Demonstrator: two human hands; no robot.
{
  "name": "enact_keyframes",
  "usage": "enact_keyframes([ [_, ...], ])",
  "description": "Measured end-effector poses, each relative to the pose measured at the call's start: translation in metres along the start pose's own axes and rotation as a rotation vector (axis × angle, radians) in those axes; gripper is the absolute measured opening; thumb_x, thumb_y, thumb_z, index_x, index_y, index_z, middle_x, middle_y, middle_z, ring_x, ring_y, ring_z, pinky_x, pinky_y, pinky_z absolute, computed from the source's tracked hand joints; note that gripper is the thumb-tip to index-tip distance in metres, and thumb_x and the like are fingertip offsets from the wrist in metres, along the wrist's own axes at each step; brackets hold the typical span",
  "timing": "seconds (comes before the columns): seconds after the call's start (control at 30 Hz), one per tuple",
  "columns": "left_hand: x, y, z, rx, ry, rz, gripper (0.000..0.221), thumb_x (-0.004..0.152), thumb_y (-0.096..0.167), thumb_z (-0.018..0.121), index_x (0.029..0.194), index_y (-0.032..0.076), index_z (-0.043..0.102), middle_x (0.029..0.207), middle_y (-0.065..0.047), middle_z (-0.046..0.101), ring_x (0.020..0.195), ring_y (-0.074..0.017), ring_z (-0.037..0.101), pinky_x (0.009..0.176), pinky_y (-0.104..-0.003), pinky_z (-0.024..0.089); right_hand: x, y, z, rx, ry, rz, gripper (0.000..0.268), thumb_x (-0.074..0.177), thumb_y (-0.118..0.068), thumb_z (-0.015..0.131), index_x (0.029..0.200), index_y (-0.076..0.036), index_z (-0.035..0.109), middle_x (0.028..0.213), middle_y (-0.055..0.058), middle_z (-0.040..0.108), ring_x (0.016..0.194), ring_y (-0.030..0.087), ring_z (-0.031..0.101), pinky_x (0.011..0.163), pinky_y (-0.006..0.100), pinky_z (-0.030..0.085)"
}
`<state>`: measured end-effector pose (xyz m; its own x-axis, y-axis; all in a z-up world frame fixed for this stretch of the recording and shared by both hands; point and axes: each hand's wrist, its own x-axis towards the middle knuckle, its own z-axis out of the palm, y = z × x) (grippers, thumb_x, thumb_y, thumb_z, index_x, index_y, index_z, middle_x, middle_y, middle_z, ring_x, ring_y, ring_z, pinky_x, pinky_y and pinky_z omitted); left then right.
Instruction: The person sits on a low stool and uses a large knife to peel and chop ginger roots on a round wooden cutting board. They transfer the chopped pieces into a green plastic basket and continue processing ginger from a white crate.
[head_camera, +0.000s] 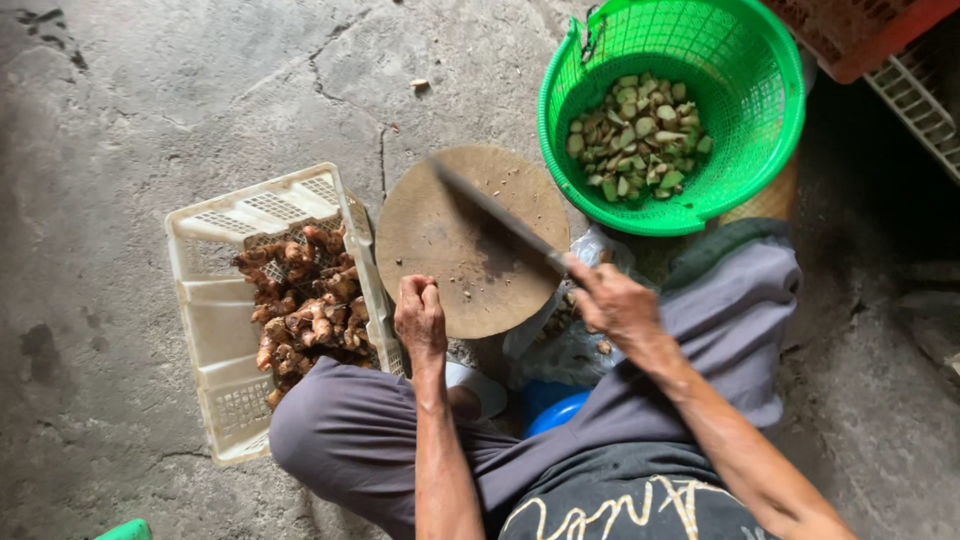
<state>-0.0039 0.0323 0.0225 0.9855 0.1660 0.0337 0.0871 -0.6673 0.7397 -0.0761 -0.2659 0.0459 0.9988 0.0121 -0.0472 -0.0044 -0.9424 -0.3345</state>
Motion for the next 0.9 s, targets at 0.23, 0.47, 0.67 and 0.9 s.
enact_keyframes([
  [0.23, -0.058, 0.033, 0.001, -0.019, -0.776, 0.044, 0.026, 0.090, 0.028, 0.061, 0.096, 0.006, 0.070, 0.089, -0.019, 0.073, 0.083, -0.0366, 0.072, 0.074, -0.046, 0.056, 0.019, 0.011, 0.016, 0.506, 0.001, -0.077, 0.050, 0.092, -0.034, 0.070, 0.140, -0.020, 0.063, 0.106, 0.011, 0.071, 0.084, 0.027, 0.073, 0.072, 0.041, 0.060],
  [0.47, -0.118, 0.018, 0.088, 0.111, -0.888, 0.264, 0.023, 0.087, 0.014, 0.054, 0.101, -0.001, 0.063, 0.095, -0.027, 0.067, 0.089, -0.0480, 0.065, 0.073, -0.054, 0.053, 0.008, 0.139, 0.062, 0.290, -0.209, 0.136, 0.027, 0.100, -0.031, 0.059, 0.114, -0.012, 0.073, 0.099, 0.019, 0.074, 0.093, 0.041, 0.070, 0.079, 0.050, 0.055],
  [0.67, -0.126, -0.028, 0.109, 0.289, -1.021, 0.160, 0.019, 0.088, 0.018, 0.054, 0.097, 0.005, 0.066, 0.086, -0.024, 0.069, 0.083, -0.0454, 0.068, 0.072, -0.055, 0.054, 0.000, 0.152, 0.184, 0.098, -0.735, 0.112, 0.024, 0.088, -0.026, 0.063, 0.102, -0.010, 0.075, 0.098, 0.017, 0.075, 0.092, 0.035, 0.073, 0.080, 0.047, 0.058],
  [0.9, -0.121, -0.026, 0.106, 0.302, -0.922, 0.106, 0.022, 0.095, 0.026, 0.052, 0.105, 0.010, 0.064, 0.098, -0.020, 0.071, 0.092, -0.0453, 0.066, 0.076, -0.057, 0.053, -0.017, 0.145, 0.223, 0.156, -0.734, 0.412, 0.040, 0.099, -0.034, 0.055, 0.091, 0.001, 0.072, 0.089, 0.023, 0.074, 0.082, 0.037, 0.071, 0.078, 0.051, 0.055],
])
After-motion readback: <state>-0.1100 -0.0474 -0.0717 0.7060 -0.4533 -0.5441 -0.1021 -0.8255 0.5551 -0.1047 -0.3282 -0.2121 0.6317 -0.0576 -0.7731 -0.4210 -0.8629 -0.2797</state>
